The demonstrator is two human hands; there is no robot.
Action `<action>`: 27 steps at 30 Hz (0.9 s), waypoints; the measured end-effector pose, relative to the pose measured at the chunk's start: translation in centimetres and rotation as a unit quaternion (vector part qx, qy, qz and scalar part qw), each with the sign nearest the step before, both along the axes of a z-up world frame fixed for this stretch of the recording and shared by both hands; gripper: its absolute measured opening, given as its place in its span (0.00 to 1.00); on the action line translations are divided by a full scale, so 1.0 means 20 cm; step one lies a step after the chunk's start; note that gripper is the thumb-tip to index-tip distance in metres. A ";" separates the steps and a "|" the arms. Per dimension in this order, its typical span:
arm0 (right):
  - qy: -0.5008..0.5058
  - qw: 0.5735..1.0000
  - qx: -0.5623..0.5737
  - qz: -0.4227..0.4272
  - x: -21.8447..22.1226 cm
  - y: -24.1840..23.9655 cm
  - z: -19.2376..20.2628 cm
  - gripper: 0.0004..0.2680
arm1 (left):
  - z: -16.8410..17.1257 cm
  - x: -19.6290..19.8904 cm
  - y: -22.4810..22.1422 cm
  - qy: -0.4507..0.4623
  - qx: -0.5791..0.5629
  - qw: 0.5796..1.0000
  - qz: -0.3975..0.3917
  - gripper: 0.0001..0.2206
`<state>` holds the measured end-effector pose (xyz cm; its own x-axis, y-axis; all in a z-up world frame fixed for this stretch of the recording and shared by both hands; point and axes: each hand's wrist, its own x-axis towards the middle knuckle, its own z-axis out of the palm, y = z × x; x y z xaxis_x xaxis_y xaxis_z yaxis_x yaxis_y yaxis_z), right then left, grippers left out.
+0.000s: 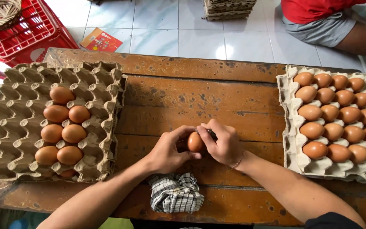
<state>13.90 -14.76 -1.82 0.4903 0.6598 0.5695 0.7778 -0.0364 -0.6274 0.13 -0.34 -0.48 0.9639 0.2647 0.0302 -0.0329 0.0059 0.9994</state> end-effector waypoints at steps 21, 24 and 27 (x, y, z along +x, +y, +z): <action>-0.301 0.919 -0.253 -0.025 -0.22 -0.19 0.24 0.16 | -0.06 0.04 0.12 -0.108 -0.020 0.989 0.096 0.27; -0.232 0.920 -0.289 0.128 -0.43 -0.22 0.40 0.18 | -0.04 0.07 0.08 -0.125 -0.062 0.987 0.074 0.23; -0.261 0.866 -0.371 0.208 -0.55 -0.23 0.25 0.26 | 0.00 0.10 0.07 -0.134 -0.051 0.987 0.074 0.19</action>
<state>2.97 -19.43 3.12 -0.0750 0.9971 -0.0149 0.9913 0.0729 -0.1092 2.09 1.00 -0.43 0.8756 0.4170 0.2439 -0.3032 0.0813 0.9494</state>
